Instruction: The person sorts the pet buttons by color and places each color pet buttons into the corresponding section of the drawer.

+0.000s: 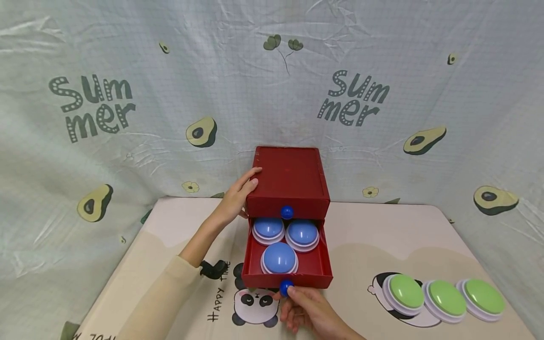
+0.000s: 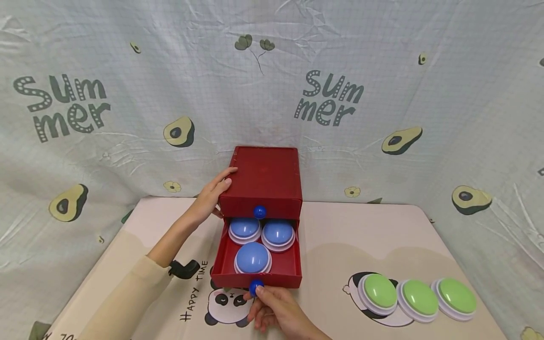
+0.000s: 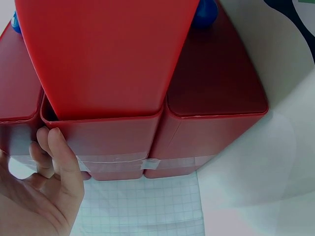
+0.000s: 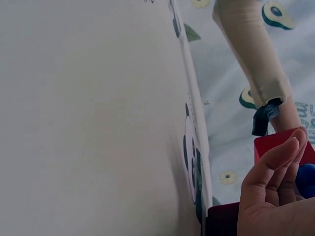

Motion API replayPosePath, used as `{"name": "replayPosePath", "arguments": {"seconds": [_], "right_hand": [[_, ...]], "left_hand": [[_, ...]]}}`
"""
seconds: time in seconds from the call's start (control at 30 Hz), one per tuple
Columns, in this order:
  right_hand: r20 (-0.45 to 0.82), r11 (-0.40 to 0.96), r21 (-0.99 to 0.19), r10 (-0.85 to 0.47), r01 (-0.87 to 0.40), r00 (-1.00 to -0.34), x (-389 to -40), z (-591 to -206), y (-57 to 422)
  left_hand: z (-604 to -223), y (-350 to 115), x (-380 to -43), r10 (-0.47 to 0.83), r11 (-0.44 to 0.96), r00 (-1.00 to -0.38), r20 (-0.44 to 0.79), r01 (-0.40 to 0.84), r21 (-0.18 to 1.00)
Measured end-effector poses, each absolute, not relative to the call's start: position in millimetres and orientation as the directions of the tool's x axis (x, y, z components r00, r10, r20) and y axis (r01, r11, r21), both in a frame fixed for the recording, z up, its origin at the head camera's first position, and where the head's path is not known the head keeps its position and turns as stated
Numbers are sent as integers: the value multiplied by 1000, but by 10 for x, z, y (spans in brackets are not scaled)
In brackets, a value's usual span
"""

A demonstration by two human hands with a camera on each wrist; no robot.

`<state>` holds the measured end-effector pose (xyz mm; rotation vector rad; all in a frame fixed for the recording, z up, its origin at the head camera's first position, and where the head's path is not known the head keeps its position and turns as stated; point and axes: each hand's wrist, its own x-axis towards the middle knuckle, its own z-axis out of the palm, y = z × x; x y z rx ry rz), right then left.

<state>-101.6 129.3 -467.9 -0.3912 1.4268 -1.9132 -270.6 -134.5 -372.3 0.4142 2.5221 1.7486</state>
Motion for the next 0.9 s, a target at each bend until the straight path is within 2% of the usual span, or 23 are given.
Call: {"name": "replayPosePath", "arguments": {"seconds": [0.63, 0.9], "right_hand": [[-260, -47, -934, -587, 353, -767, -1039, -4572, 1240], [-258, -64, -930, -588, 362, -767, -1081, -4579, 1253]], "left_hand": [[-3684, -1331, -2706, 241, 325, -963, 120, 196, 925], [-3705, -1323, -2712, 240, 316, -964, 116, 191, 930]]}}
